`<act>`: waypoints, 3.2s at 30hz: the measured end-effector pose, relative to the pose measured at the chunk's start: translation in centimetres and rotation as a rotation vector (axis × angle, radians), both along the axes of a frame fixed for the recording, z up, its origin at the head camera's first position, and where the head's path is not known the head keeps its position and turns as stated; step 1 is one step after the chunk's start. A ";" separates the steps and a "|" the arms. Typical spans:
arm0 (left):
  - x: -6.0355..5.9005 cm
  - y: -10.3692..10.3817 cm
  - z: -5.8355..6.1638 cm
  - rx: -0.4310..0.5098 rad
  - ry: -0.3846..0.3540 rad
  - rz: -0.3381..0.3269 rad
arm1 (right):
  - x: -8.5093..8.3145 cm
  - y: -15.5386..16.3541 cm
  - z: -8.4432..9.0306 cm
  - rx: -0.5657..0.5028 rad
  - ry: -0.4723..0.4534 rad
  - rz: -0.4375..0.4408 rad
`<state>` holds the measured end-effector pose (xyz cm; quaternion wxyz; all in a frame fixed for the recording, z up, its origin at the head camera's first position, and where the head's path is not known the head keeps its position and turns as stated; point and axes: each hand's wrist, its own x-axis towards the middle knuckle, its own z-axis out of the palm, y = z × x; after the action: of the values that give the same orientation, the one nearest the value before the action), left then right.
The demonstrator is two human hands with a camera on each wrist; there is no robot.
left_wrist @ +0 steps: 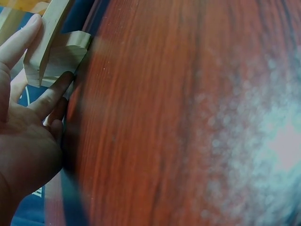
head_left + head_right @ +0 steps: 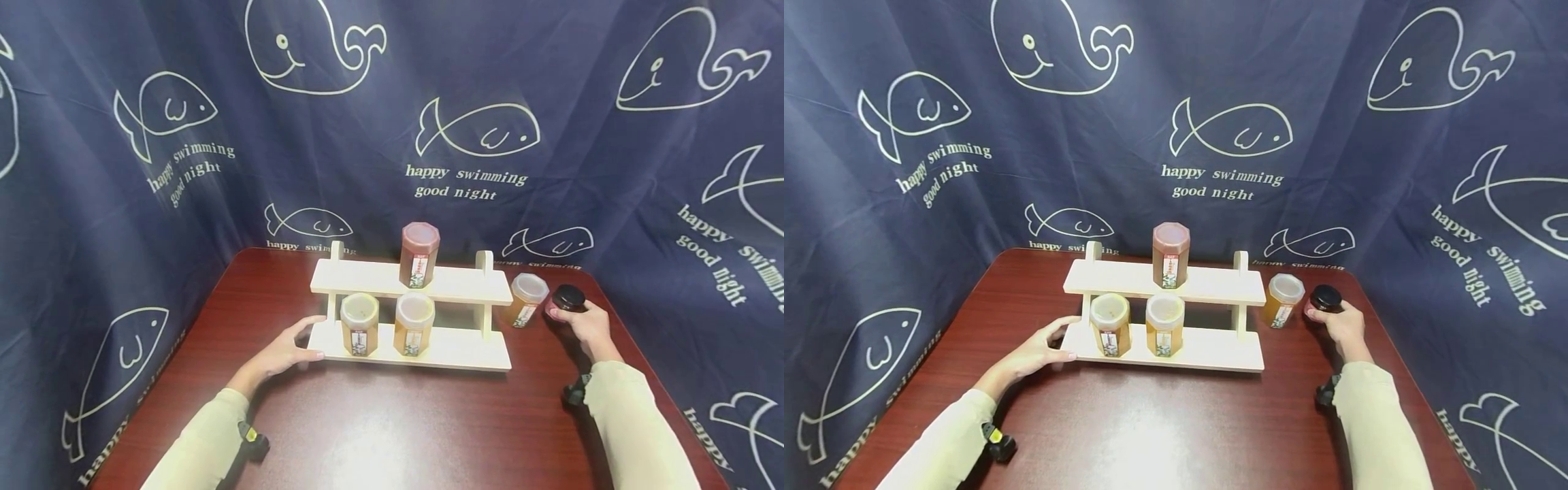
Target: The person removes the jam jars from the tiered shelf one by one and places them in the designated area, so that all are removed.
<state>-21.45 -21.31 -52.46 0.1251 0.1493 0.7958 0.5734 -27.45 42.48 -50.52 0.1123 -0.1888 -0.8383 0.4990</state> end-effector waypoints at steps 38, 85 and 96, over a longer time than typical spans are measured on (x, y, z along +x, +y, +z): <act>-0.2 -0.3 0.0 0.004 -0.006 -0.032 | 3.9 -5.8 6.6 -0.130 0.497 -0.031; 0.4 0.0 0.2 0.005 0.003 0.008 | 8.9 -31.4 2.9 0.108 0.250 0.294; 0.2 -0.2 -0.1 -0.006 0.028 0.016 | 8.7 -31.2 2.9 0.104 0.287 0.273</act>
<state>-21.26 -21.49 -52.60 0.1100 0.1505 0.8004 0.5698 -18.77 11.25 -47.66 0.1714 0.0056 -0.8561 0.4876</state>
